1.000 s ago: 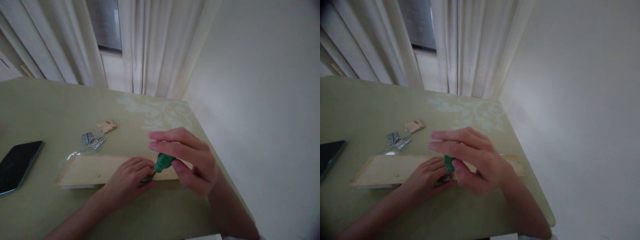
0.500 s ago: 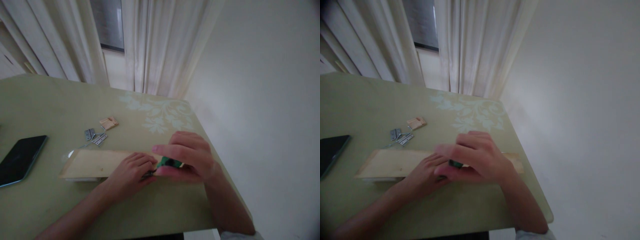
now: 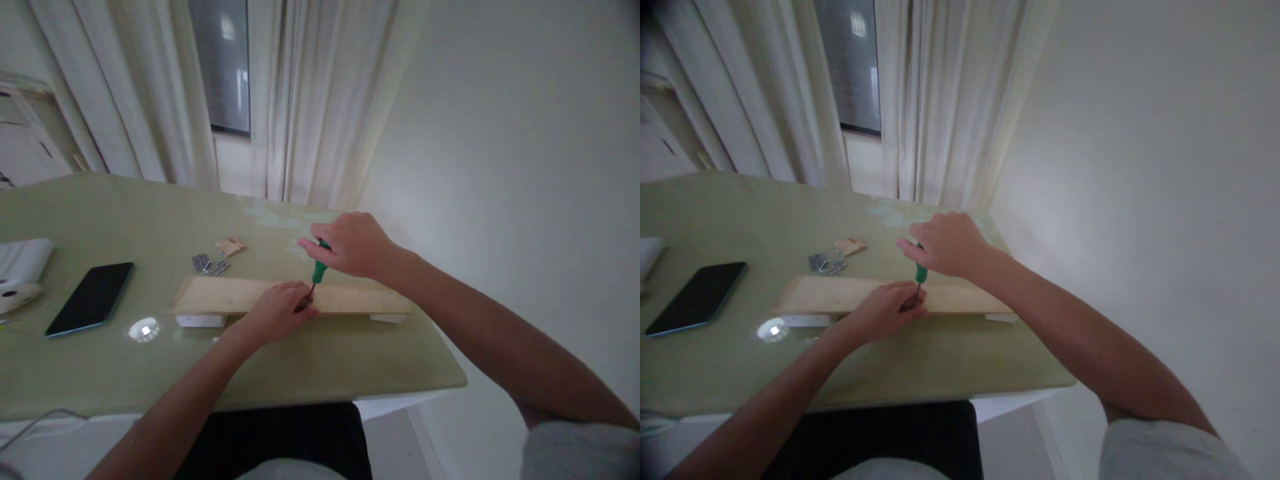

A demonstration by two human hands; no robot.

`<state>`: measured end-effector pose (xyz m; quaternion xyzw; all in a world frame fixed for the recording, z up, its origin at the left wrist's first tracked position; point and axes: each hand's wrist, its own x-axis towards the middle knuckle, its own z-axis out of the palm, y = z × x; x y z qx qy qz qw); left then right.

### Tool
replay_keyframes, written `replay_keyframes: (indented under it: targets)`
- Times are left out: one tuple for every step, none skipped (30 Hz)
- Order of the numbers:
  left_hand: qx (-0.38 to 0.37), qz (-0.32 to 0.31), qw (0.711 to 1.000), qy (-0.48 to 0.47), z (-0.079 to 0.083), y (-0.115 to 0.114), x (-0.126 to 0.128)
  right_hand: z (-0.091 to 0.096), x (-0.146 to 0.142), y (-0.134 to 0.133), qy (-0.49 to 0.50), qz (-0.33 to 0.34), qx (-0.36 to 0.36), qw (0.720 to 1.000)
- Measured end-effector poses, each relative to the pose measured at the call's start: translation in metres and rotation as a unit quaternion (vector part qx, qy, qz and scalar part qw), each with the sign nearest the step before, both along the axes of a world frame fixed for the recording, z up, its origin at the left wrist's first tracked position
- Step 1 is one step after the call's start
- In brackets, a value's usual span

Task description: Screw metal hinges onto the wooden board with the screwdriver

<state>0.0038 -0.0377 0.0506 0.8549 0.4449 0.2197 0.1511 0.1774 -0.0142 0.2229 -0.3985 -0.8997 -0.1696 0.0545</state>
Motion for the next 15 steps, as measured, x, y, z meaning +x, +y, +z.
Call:
replay_keyframes:
  targets:
    - [-0.001, 0.016, 1.000, 0.001, 0.000, 0.000, 0.001, 0.003, -0.004, -0.001, -0.032, -0.031, 0.015, 0.999]
    - [0.000, 0.030, 1.000, 0.002, 0.000, 0.000, 0.003, 0.007, -0.007, -0.002, -0.062, -0.038, 0.010, 0.997]
    - [0.002, 0.042, 0.999, -0.001, -0.001, 0.000, 0.003, 0.013, -0.009, -0.003, -0.089, -0.027, -0.009, 0.996]
    - [-0.001, 0.049, 0.999, -0.008, -0.003, 0.000, 0.003, 0.019, -0.010, -0.006, -0.117, -0.002, -0.033, 0.993]
    - [-0.002, 0.054, 0.998, -0.015, -0.005, 0.001, 0.003, 0.025, -0.010, -0.008, -0.148, 0.032, -0.054, 0.987]
    - [-0.004, 0.059, 0.998, -0.022, -0.007, 0.002, 0.003, 0.031, -0.010, -0.011, -0.179, 0.068, -0.070, 0.979]
    - [-0.001, 0.060, 0.998, -0.030, -0.010, 0.003, 0.002, 0.035, -0.011, -0.013, -0.208, 0.095, -0.078, 0.970]
    - [0.003, 0.062, 0.997, -0.039, -0.012, 0.004, 0.002, 0.037, -0.013, -0.015, -0.228, 0.102, -0.078, 0.965]
    - [0.006, 0.061, 0.997, -0.047, -0.013, 0.004, 0.001, 0.038, -0.015, -0.017, -0.236, 0.087, -0.074, 0.965]
    - [0.010, 0.060, 0.997, -0.054, -0.014, 0.005, 0.001, 0.039, -0.017, -0.019, -0.231, 0.051, -0.069, 0.969]
    - [0.012, 0.058, 0.997, -0.058, -0.015, 0.005, 0.001, 0.038, -0.020, -0.020, -0.218, 0.004, -0.069, 0.973]
    - [0.012, 0.056, 0.997, -0.060, -0.014, 0.005, 0.000, 0.038, -0.022, -0.020, -0.205, -0.042, -0.077, 0.975]
    - [0.009, 0.054, 0.997, -0.058, -0.013, 0.005, 0.000, 0.039, -0.023, -0.020, -0.198, -0.075, -0.092, 0.973]
    - [0.005, 0.053, 0.997, -0.053, -0.012, 0.005, 0.001, 0.041, -0.024, -0.019, -0.201, -0.086, -0.113, 0.969]
    - [-0.001, 0.052, 0.998, -0.047, -0.011, 0.006, 0.001, 0.043, -0.023, -0.018, -0.215, -0.073, -0.129, 0.965]
